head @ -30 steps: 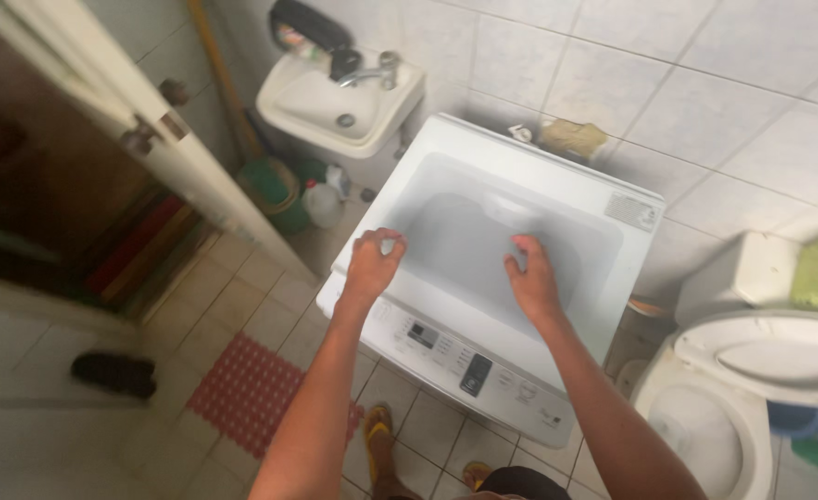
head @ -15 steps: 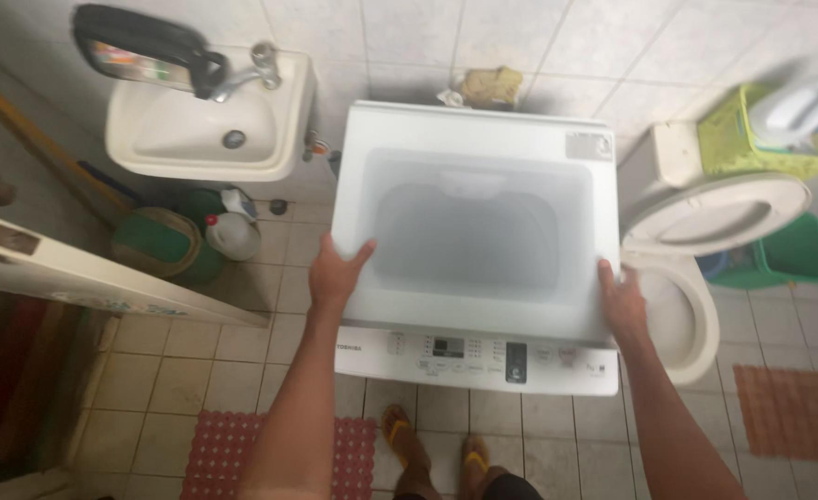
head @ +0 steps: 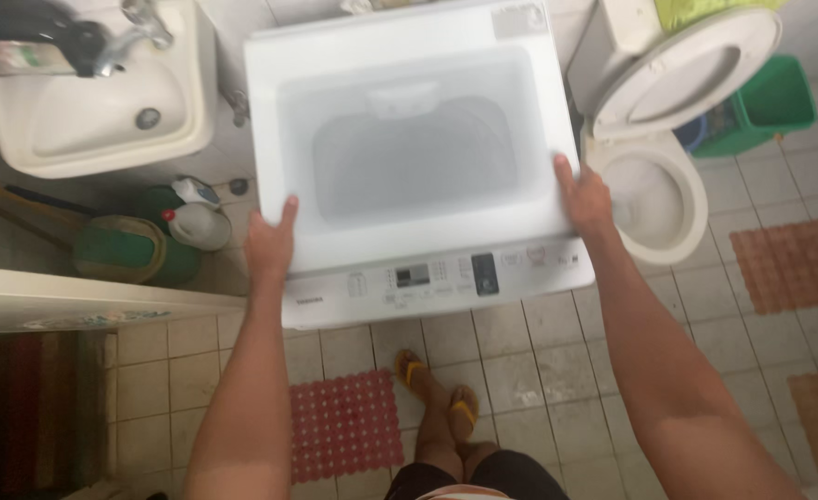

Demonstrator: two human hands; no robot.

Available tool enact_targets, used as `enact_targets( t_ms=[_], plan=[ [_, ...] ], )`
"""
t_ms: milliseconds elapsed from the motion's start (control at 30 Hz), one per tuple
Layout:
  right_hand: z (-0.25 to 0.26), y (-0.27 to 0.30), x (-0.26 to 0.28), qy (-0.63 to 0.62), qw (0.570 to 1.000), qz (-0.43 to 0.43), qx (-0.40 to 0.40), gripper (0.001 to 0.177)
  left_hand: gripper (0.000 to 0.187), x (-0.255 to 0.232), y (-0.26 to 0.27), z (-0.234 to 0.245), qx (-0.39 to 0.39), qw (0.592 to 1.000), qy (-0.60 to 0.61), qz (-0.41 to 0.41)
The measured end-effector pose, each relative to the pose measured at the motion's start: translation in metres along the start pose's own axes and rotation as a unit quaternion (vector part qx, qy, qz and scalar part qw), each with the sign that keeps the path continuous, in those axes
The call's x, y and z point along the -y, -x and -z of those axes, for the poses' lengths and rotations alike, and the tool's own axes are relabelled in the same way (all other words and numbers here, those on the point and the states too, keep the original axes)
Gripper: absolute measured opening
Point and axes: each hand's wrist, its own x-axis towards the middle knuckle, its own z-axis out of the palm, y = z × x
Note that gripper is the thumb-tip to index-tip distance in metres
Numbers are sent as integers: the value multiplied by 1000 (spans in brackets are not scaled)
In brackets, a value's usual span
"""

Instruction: The person moves a pink bucket, then a black bucket with a blue scoop, and repositions a top-loading washing machine. They open the washing machine lid, connect a water inlet hose to a wall tap, and carry the hose into an adjacent room.

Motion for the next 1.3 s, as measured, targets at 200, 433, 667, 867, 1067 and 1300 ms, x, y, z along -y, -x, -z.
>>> enact_targets(
  t_ms=[200, 433, 667, 867, 1067, 1300],
  plan=[
    [5, 23, 9, 9, 999, -42, -9, 78, 73, 17, -3, -2, -32, 996, 6, -80],
    [3, 57, 7, -57, 995, -47, -64, 59, 73, 26, -5, -4, -19, 997, 16, -69],
    [-8, 88, 4, -44, 986, -15, -157, 51, 75, 41, -15, -16, -5, 995, 44, -92],
    [-25, 144, 31, -7, 952, -180, -246, 56, 77, 32, -14, -5, 93, 990, 89, -49],
    [-49, 148, 27, 18, 932, -192, -306, 56, 79, 12, -88, 27, 87, 988, 85, -93],
    [-51, 144, 29, 21, 922, -190, -336, 57, 80, -68, -231, 15, 79, 981, 50, -172]
  ],
)
